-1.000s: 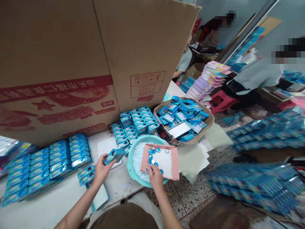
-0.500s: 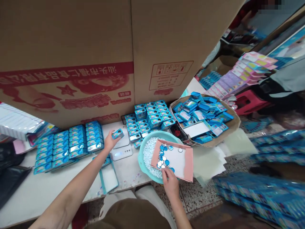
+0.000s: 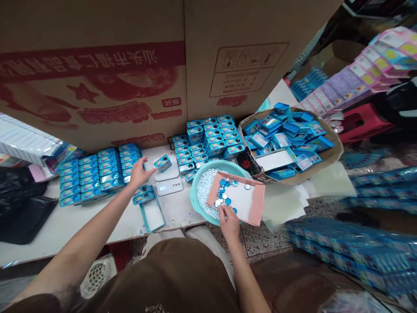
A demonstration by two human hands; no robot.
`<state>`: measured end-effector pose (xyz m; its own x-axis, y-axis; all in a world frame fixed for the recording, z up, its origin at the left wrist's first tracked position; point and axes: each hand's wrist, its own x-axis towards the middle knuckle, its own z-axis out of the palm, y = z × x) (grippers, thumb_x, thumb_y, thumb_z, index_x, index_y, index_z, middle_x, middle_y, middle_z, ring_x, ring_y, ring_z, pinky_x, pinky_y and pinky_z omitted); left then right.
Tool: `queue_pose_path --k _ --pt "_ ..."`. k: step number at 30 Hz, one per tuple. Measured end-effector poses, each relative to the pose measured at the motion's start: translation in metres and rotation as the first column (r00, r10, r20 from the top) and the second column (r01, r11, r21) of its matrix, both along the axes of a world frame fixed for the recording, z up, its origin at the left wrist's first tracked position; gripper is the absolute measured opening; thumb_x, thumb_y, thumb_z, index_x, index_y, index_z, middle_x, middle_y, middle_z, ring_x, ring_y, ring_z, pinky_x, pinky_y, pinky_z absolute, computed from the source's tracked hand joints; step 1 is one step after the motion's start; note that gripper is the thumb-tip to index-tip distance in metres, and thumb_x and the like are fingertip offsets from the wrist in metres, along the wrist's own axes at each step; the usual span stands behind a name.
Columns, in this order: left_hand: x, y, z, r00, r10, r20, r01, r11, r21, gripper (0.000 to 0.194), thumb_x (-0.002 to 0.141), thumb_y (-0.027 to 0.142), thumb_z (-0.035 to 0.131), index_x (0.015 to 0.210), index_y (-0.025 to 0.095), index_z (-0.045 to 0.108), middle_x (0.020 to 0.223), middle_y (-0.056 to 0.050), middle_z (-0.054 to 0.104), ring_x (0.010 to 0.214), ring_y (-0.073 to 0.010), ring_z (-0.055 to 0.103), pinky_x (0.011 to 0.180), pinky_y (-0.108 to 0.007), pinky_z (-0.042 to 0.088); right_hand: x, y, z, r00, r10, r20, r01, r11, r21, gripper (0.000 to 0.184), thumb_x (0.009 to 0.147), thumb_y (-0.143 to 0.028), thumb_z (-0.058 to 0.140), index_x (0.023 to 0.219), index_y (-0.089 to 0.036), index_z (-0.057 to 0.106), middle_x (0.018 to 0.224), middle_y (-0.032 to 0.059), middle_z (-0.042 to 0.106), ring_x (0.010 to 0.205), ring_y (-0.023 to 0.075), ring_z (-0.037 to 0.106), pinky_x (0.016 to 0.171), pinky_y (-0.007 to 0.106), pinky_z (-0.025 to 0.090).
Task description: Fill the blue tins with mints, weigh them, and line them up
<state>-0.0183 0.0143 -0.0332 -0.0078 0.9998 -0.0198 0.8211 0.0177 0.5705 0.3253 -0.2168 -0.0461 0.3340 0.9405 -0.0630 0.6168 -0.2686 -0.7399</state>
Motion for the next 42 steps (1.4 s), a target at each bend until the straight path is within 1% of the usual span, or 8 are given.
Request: queue_pose_path --k 15,19,23,28,31,35,38,42 --pt "0.040 0.014 -0.016 0.992 -0.081 -0.092 0.079 0.997 -0.022 0.060 0.070 0.040 0.067 0.120 0.014 0.049 0.119 -0.015 0.056 0.114 -0.0299 0.048 0.096 -0.040 0.037 0.010 -0.008 0.002 1.000 -0.013 0.018 0.013 1.000 0.003 0.033 0.089 -0.042 0.041 0.091 -0.018 0.064 0.089 0.0079 0.065 0.083 0.0197 0.059 0.076 0.031 0.045" --pt "0.055 0.006 -0.011 0.977 -0.127 -0.172 0.117 0.991 -0.068 0.040 0.075 0.028 0.060 0.113 0.015 0.055 0.107 -0.014 0.061 0.104 -0.0296 0.053 0.089 -0.040 0.040 0.007 -0.008 0.001 1.000 0.002 0.007 -0.002 1.000 0.004 0.033 0.089 -0.044 0.042 0.089 -0.019 0.064 0.088 0.0078 0.065 0.081 0.0196 0.059 0.075 0.031 0.045" --pt "0.039 -0.043 0.016 0.958 -0.238 -0.159 0.239 0.971 -0.009 0.037 0.079 0.028 0.055 0.114 0.019 0.055 0.106 -0.011 0.063 0.101 -0.0279 0.054 0.087 -0.039 0.041 0.007 -0.003 -0.001 0.999 0.044 0.005 -0.044 0.999 0.020 0.034 0.089 -0.044 0.041 0.088 -0.019 0.064 0.086 0.0074 0.065 0.080 0.0195 0.058 0.075 0.032 0.046" --pt "-0.014 -0.152 0.042 0.970 -0.228 -0.087 0.230 0.973 0.010 0.038 0.081 0.034 0.053 0.117 0.025 0.055 0.105 -0.008 0.064 0.100 -0.0252 0.056 0.087 -0.039 0.045 -0.014 0.014 0.008 0.979 0.201 0.031 -0.203 0.974 0.105 0.027 0.090 -0.035 0.042 0.089 -0.019 0.065 0.086 0.0076 0.066 0.084 0.0196 0.060 0.077 0.032 0.046" --pt "-0.040 -0.195 0.036 0.979 -0.182 -0.092 0.179 0.983 -0.035 0.034 0.080 0.032 0.053 0.114 0.026 0.057 0.102 -0.006 0.066 0.094 -0.0241 0.059 0.082 -0.039 0.048 -0.058 0.031 0.017 0.860 0.510 0.008 -0.507 0.855 0.106 0.026 0.091 -0.029 0.042 0.092 -0.023 0.067 0.087 0.0051 0.067 0.085 0.0176 0.060 0.078 0.029 0.046" --pt "-0.055 -0.201 0.012 0.981 -0.141 -0.133 0.138 0.990 -0.034 0.031 0.080 0.028 0.052 0.110 0.024 0.058 0.102 -0.008 0.065 0.094 -0.0250 0.060 0.083 -0.041 0.049 -0.139 0.049 0.010 0.492 0.870 -0.027 -0.870 0.490 -0.052 0.024 0.088 -0.029 0.047 0.102 -0.026 0.066 0.089 0.0024 0.068 0.082 0.0168 0.062 0.072 0.026 0.046" --pt "-0.055 -0.187 -0.005 0.977 -0.108 -0.182 0.113 0.994 0.014 0.030 0.080 0.027 0.051 0.109 0.022 0.059 0.105 -0.010 0.063 0.097 -0.0256 0.059 0.083 -0.040 0.049 -0.184 0.054 -0.012 0.238 0.971 0.026 -0.938 0.237 -0.253 0.027 0.081 -0.036 0.058 0.102 -0.020 0.067 0.091 0.0070 0.067 0.081 0.0221 0.063 0.066 0.030 0.046" --pt "-0.054 -0.175 -0.013 0.972 -0.138 -0.190 0.149 0.988 0.045 0.032 0.081 0.027 0.051 0.112 0.023 0.058 0.101 -0.009 0.062 0.095 -0.0244 0.059 0.082 -0.038 0.050 -0.205 0.050 -0.036 0.145 0.987 0.063 -0.905 0.158 -0.395 0.032 0.079 -0.039 0.061 0.094 -0.011 0.068 0.096 0.0134 0.065 0.088 0.0260 0.062 0.067 0.032 0.047"
